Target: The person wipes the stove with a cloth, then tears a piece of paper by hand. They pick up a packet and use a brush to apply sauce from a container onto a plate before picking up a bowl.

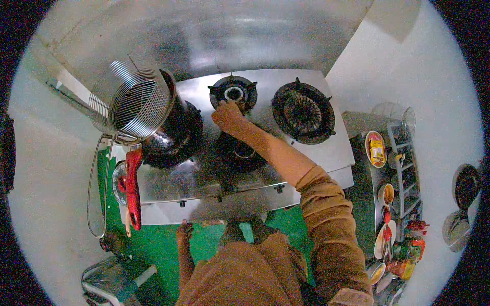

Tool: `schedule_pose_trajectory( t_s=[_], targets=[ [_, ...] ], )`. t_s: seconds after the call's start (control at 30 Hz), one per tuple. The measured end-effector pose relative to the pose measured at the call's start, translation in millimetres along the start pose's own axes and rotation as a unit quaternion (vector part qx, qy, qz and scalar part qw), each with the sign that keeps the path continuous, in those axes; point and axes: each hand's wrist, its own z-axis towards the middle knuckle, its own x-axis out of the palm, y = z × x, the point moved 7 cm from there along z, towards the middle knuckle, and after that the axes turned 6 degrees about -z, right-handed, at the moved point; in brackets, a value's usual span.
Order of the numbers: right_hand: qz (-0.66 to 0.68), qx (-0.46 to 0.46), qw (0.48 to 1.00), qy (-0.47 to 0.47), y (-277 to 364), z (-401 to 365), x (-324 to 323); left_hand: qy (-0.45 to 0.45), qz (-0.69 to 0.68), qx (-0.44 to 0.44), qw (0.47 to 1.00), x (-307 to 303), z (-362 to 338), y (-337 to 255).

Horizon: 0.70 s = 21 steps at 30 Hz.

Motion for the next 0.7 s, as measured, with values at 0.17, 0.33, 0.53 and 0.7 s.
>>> schedule_pose_trajectory(
  t_s=[0.17,0.33,0.53,0.7],
  targets=[
    [-0.002,-0.027,0.999,0.037,-5.2,13.9,10.1,-0.002,-0.022,0.0,1.0,-0.6,7.8,8.4],
    [0.126,-0.029,0.967,0.221,13.8,21.2,-1.4,-0.004,-0.036,0.035,0.999,3.7,2.8,3.7],
    [0.187,0.023,0.975,0.115,40.1,29.5,-11.8,-0.017,-0.044,0.041,0.998,2.0,-3.7,-2.1],
    [0.04,-0.037,0.998,0.01,133.8,9.5,-61.4,-0.007,-0.041,0.054,0.998,3.4,-5.4,-5.8]
  ],
)
